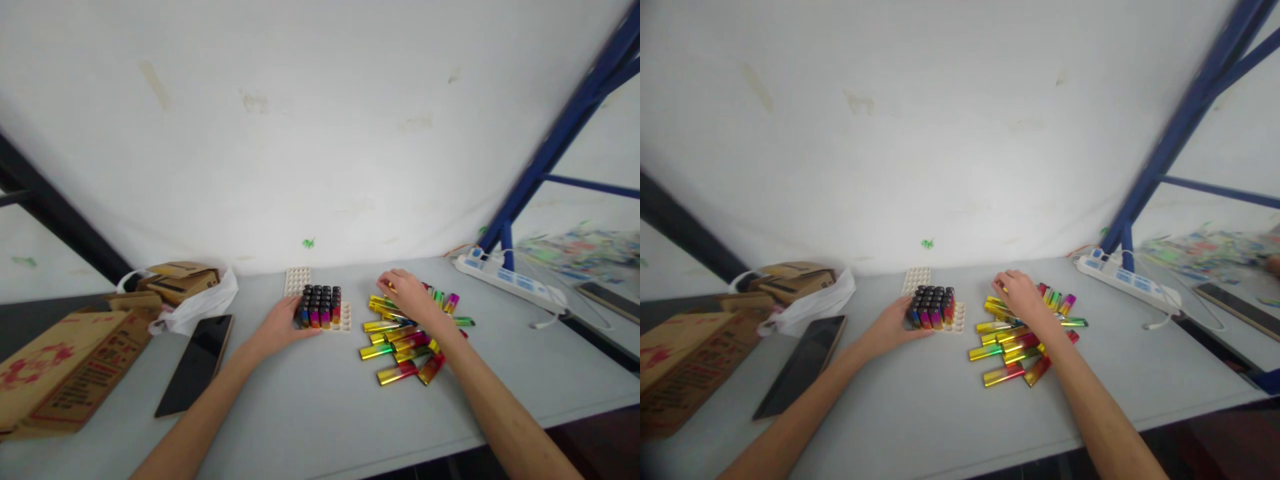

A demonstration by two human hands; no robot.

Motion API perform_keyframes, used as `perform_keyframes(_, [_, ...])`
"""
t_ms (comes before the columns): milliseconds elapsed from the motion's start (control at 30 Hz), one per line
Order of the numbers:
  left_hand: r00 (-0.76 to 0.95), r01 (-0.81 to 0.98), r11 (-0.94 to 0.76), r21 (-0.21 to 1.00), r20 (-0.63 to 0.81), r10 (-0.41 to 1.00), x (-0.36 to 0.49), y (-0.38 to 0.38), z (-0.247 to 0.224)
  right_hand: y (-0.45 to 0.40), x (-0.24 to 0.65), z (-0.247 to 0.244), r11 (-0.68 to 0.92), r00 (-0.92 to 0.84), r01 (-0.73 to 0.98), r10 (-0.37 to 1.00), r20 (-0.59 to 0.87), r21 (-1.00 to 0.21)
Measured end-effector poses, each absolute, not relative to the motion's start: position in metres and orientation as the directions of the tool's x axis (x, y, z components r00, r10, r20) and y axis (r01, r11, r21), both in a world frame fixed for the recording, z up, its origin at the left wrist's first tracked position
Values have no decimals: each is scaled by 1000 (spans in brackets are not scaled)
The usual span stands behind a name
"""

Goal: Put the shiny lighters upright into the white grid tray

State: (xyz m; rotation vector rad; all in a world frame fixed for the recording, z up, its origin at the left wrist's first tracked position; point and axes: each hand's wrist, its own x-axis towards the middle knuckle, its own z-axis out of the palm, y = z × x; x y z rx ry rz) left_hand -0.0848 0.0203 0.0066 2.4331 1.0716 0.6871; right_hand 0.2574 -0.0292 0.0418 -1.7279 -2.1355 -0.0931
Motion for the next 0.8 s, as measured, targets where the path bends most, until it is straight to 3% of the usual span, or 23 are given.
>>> perform_keyframes(200, [582,571,-618,541,264,769,-84,20,8,-24,315,28,129,-104,968,987,122,-217])
perform_keyframes(567, [574,585,-612,532,262,776,-83,20,9,-18,308,27,131,-130,957,991,23,-257])
perform_keyframes(700, [568,595,-609,524,262,781,-84,20,9,-19,306,24,147,-142,955,989,41,-258])
perform_keyframes(800, [571,602,-604,522,247,783,-84,20,9,-18,302,21,139,-104,957,984,146,-254])
